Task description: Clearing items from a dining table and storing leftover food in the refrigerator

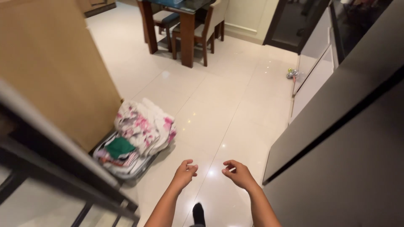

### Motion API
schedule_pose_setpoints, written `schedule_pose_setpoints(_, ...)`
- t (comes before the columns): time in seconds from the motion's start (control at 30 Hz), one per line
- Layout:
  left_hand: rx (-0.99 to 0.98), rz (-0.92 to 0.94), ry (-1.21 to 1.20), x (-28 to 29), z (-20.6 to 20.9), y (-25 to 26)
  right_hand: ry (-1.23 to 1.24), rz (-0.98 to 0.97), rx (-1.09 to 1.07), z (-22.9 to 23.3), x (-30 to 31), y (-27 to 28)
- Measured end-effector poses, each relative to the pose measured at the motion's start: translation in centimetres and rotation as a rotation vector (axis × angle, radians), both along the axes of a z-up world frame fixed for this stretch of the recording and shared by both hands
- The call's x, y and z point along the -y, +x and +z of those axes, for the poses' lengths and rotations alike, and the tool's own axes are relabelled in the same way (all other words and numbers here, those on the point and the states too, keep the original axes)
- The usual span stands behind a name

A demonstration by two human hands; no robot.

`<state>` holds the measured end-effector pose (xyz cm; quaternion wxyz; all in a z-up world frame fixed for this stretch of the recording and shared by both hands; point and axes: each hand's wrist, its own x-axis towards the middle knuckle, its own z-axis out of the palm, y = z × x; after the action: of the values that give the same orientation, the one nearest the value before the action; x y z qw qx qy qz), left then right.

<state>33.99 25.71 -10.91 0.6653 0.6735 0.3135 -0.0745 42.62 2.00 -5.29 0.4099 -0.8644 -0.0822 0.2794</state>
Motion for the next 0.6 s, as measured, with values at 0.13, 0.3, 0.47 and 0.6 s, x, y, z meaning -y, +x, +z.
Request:
schedule_pose_setpoints(0.13,-0.004,-0.057,0.001,-2.7,-1.2,13.0,0.02,0.001,0.049,-2.5,-2.2,13.3)
schedule_pose_setpoints(0.3,0.157,-0.091,0.054,-5.5,0.9,27.7,0.0,0.021,0.15,1.0,-6.5,26.9)
schedule_pose_setpoints(0.47,0.168,-0.089,0.043,-7.9,3.3,39.4,0.012,0.002,0.098,5.1,-10.2,36.2)
schedule_pose_setpoints(0.6,0.197,-0.071,0.042,-9.5,3.3,49.8,0.042,0.038,0.092,2.9,-12.4,46.7)
